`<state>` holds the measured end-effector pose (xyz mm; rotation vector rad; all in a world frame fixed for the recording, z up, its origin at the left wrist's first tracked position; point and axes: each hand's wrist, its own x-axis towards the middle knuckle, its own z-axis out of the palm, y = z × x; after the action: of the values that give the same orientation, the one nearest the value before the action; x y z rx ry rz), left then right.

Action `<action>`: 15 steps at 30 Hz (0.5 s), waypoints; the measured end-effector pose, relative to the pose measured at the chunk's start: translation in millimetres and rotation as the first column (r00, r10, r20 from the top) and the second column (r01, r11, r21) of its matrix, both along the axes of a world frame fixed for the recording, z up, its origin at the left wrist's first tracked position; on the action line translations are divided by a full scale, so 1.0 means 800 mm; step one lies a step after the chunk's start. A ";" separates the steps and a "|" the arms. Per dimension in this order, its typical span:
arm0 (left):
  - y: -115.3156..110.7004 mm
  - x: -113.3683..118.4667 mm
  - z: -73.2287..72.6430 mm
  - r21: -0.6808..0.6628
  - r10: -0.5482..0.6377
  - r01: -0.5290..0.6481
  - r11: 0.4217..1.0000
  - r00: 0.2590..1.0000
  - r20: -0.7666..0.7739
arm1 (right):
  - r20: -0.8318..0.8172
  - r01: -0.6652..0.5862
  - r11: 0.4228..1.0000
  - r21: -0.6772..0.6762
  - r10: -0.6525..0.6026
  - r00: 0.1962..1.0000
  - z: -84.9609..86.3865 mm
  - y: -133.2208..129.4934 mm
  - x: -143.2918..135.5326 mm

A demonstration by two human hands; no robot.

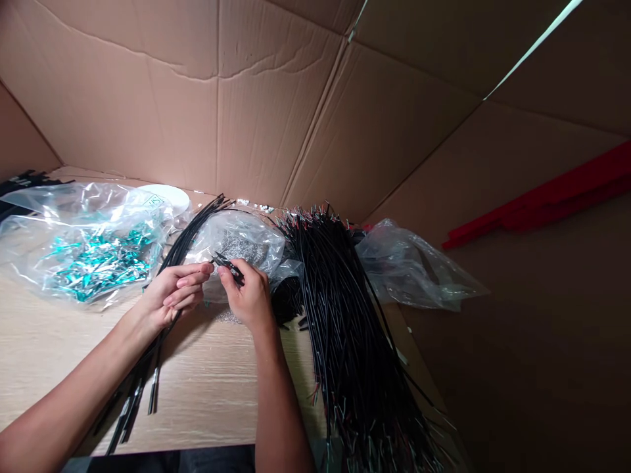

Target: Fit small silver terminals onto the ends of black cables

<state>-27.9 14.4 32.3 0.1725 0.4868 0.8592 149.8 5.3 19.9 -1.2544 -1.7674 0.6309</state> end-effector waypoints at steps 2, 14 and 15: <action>0.000 0.001 -0.002 -0.009 -0.011 0.011 1.000 1.000 0.004 | -0.011 0.007 1.000 -0.004 -0.007 1.000 -0.003 0.001 -0.002; 0.008 0.012 -0.012 0.007 0.003 -0.002 1.000 0.982 -0.187 | -0.027 0.000 0.993 -0.121 -0.004 1.000 -0.006 0.005 0.003; 0.007 0.012 -0.010 0.019 -0.007 0.011 1.000 0.978 -0.207 | -0.042 0.006 0.991 -0.134 -0.012 0.999 -0.007 0.006 0.004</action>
<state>-18.0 20.0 24.5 0.2840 0.6718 0.8414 153.1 10.3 14.2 -1.3292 -1.7068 0.7763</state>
